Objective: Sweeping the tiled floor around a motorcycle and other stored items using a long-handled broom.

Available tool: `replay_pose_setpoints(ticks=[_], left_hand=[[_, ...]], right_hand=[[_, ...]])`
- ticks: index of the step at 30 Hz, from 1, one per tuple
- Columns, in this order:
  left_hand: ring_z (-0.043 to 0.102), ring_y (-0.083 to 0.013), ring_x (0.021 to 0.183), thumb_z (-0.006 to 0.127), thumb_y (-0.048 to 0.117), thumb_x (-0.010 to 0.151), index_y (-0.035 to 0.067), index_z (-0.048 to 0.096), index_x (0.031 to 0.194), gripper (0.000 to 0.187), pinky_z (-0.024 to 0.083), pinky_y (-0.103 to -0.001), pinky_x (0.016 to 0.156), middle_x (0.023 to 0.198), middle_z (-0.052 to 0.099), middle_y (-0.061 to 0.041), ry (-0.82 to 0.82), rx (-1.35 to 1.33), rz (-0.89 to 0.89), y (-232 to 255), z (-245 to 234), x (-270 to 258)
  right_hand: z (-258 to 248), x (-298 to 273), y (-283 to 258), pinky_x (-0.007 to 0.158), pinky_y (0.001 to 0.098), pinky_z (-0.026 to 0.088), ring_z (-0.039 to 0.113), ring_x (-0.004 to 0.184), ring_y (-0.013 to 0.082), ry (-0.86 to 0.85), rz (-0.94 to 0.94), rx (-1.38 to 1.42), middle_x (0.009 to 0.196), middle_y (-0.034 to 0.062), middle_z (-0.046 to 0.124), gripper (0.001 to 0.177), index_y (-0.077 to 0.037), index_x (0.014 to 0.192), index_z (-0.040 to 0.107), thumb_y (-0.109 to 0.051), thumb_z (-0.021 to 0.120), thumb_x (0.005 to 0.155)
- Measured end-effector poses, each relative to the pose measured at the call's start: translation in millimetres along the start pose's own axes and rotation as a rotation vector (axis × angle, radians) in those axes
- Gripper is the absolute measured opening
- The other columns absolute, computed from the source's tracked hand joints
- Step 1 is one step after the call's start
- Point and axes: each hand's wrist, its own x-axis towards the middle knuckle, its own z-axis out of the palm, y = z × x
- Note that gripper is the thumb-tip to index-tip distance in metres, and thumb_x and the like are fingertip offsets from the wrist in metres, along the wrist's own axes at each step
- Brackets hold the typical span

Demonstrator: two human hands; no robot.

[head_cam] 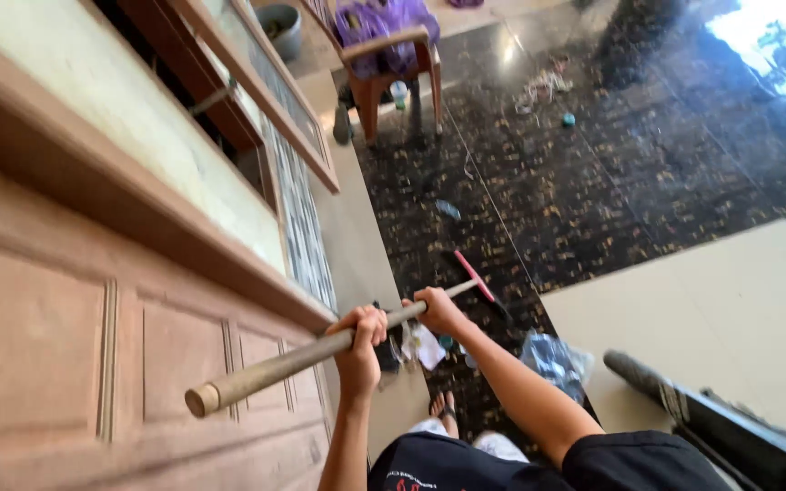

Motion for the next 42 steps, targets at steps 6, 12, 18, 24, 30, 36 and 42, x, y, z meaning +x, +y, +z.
replay_pose_setpoints(ticks=[6,12,18,24,30,36,42], left_hand=[[0.035,-0.0089,0.055,0.057,-0.003,0.095,0.006,0.039,0.062,0.039,0.032,-0.028,0.056,0.059,0.039,0.002,0.121,0.115,-0.028,-26,12,82],[0.036,-0.0077,0.057,0.057,-0.001,0.096,0.007,0.037,0.062,0.04,0.032,-0.028,0.056,0.06,0.04,0.004,0.294,0.158,0.047,-72,28,177],[0.038,-0.0076,0.057,0.06,0.004,0.096,0.006,0.043,0.061,0.04,0.031,-0.028,0.055,0.058,0.042,0.004,0.395,0.287,0.062,-138,77,308],[0.039,-0.0056,0.057,0.064,0.01,0.094,0.002,0.054,0.063,0.033,0.029,-0.028,0.052,0.06,0.047,0.005,0.548,0.422,-0.001,-188,122,428],[0.039,-0.0063,0.057,0.06,0.01,0.097,0.002,0.053,0.063,0.035,0.03,-0.027,0.055,0.059,0.046,0.004,0.63,0.52,0.147,-203,125,511],[0.035,-0.0083,0.057,0.057,0.003,0.098,0.005,0.034,0.06,0.044,0.026,-0.028,0.055,0.059,0.038,0.002,0.688,0.417,0.307,-224,108,595],[0.036,-0.0089,0.059,0.055,0.0,0.096,0.004,0.035,0.062,0.04,0.027,-0.028,0.055,0.061,0.04,0.001,0.752,0.413,0.38,-242,54,707]], right_hand=[[-12,96,23,0.051,0.0492,0.037,0.05,0.057,0.045,-0.09,-0.036,0.057,0.058,0.0228,0.054,0.05,0.001,0.059,0.052,-0.026,0.078,0.092],[-17,199,72,0.056,0.0462,0.048,0.064,0.069,0.0418,-0.177,-0.208,0.254,0.07,0.0208,0.065,0.003,-0.003,0.076,0.069,-0.005,0.068,0.077],[-47,334,148,0.06,0.0479,0.046,0.06,0.068,0.0436,-0.309,-0.159,0.204,0.067,0.0257,0.06,0.027,0.004,0.065,0.054,-0.002,0.073,0.083],[-85,465,199,0.06,0.043,0.049,0.066,0.068,0.0347,-0.36,-0.3,0.415,0.072,0.0191,0.065,0.008,-0.001,0.071,0.061,-0.001,0.069,0.074],[-76,574,217,0.059,0.0454,0.043,0.053,0.062,0.0397,-0.465,-0.288,0.283,0.064,0.0212,0.053,0.042,0.0,0.065,0.052,-0.019,0.079,0.089],[-57,683,220,0.062,0.048,0.042,0.052,0.068,0.0432,-0.549,-0.401,0.285,0.064,0.0216,0.053,0.046,0.0,0.064,0.05,-0.024,0.077,0.092],[10,814,241,0.063,0.0491,0.043,0.054,0.07,0.0439,-0.606,-0.557,0.361,0.067,0.0209,0.054,0.043,-0.001,0.066,0.052,-0.024,0.075,0.094]])
